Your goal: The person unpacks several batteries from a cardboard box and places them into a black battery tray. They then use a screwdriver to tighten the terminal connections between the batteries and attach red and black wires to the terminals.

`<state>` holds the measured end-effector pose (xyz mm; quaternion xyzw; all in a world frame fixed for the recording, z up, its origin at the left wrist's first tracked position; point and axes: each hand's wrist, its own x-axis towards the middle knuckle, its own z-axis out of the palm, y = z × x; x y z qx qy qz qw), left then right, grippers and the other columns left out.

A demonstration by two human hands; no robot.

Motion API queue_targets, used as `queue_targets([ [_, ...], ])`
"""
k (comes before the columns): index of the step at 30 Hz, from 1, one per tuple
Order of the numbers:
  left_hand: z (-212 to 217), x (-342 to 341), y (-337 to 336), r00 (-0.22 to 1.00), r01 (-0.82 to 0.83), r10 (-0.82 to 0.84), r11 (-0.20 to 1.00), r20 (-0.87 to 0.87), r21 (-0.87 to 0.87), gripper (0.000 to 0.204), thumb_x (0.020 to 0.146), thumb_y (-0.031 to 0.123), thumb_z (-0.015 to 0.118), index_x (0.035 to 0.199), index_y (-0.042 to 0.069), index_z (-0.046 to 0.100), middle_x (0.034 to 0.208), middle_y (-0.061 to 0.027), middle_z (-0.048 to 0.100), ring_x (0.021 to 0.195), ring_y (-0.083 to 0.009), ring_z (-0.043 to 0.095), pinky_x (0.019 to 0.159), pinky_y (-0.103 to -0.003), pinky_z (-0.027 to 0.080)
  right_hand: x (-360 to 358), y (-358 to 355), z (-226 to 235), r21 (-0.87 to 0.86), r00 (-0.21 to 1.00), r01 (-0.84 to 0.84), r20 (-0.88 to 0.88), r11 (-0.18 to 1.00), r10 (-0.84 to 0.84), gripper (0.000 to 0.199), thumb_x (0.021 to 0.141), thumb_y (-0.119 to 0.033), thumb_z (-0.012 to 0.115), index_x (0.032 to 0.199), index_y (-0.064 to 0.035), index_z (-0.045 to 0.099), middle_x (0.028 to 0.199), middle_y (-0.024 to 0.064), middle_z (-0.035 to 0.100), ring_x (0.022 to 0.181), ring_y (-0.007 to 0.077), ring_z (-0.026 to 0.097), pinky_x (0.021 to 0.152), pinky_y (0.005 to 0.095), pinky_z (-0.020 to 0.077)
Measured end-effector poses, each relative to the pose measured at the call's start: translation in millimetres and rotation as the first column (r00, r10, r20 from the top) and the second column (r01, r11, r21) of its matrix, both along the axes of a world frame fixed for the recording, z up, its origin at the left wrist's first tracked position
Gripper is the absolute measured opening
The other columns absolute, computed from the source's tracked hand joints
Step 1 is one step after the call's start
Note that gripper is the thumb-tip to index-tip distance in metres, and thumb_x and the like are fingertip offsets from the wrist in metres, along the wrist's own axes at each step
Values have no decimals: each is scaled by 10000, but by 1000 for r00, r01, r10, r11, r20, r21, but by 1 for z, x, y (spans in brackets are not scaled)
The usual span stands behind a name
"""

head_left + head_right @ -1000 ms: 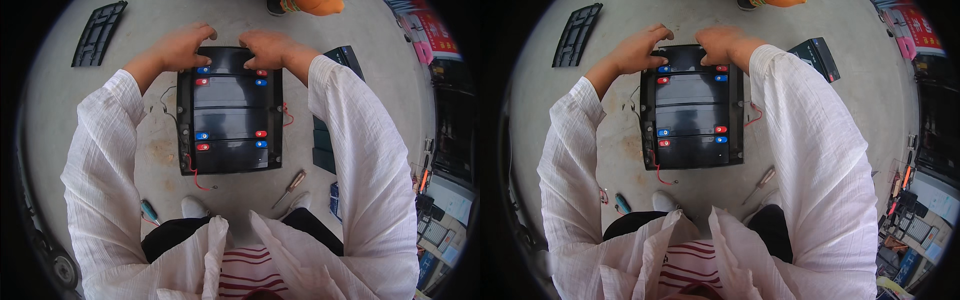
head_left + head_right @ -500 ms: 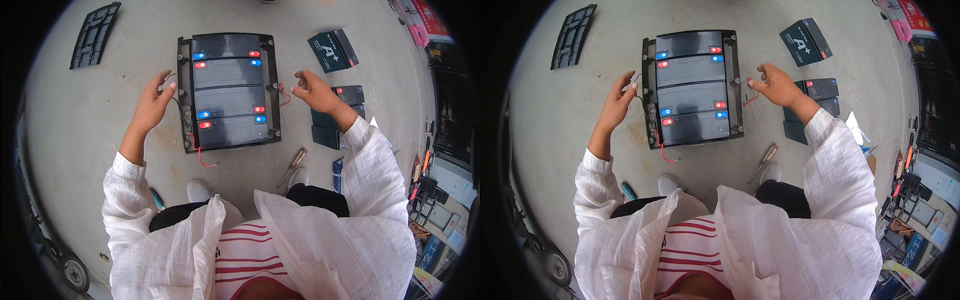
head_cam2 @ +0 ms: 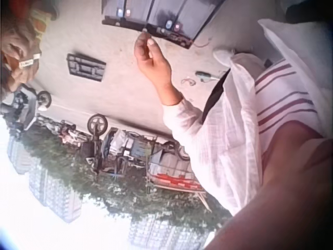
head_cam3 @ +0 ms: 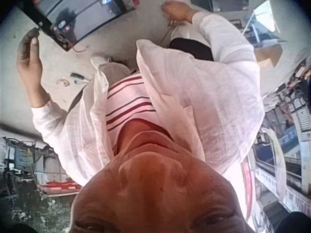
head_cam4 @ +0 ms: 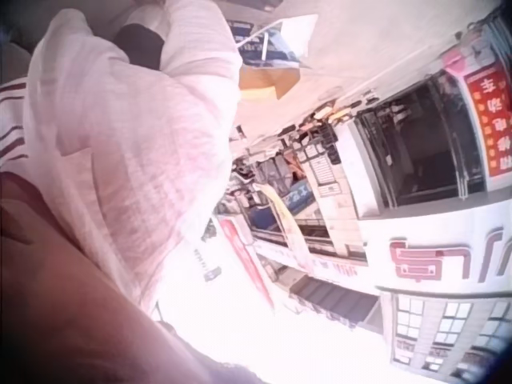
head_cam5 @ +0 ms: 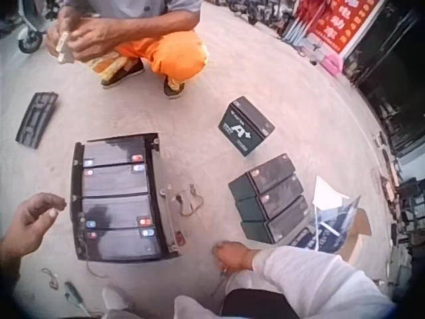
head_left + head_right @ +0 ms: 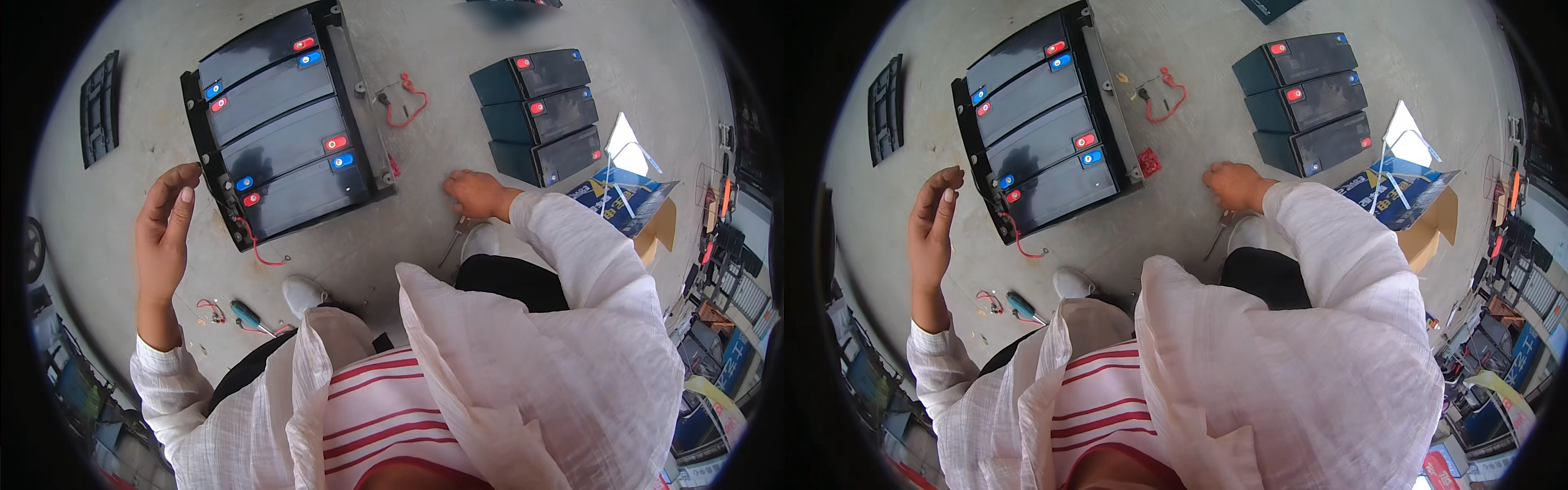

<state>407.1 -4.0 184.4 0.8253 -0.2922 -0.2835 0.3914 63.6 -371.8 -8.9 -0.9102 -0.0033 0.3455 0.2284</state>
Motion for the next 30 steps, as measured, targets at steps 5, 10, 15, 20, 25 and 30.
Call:
queue_targets([
  [5,11,-71,-44,967,168,-168,986,-190,-20,261,1012,138,648,1223,-15,661,1174,-136,709,1111,-235,673,989,-364,513,69,-6,-12,-38,930,277,261,960,-258,445,846,-152,730,1241,-55,549,1187,182,566,1053,412,649,896,497,549],
  [10,-6,-134,-36,861,455,-416,887,-293,75,252,961,129,687,1193,32,698,1162,-162,714,1053,-347,688,923,-397,550,139,-8,-29,59,452,846,447,530,-772,402,893,-175,716,1226,-21,551,1210,218,594,1078,429,651,890,488,553],
  [15,-42,-180,-1,856,332,-197,919,-479,215,296,978,184,663,1239,43,670,1168,-159,710,1035,-360,693,904,-399,557,152,-49,-76,107,640,728,251,677,-727,315,949,-211,679,1160,12,611,1137,243,638,1005,420,690,864,480,568],
  [20,-87,-198,25,901,397,-246,801,-358,449,299,968,215,658,1222,57,660,1139,-172,701,1052,-382,677,886,-438,548,122,-31,-65,495,281,839,-41,225,-959,318,962,-207,687,1174,20,617,1013,174,677,898,250,716,782,394,578],
  [25,-127,-222,40,912,410,-292,688,-289,599,321,964,263,643,1236,93,643,1141,-180,692,1085,-381,663,913,-465,541,68,4,-39,286,92,958,-218,26,-972,337,981,-172,681,1237,21,575,1071,98,654,886,175,674,758,311,558],
  [30,-150,-241,3,927,355,-234,802,-294,481,342,969,249,650,1271,88,634,1162,-172,705,1043,-385,680,892,-459,543,46,23,-35,317,860,422,158,849,-486,418,882,-126,723,1265,-49,576,1112,185,609,945,331,662,858,431,560],
])
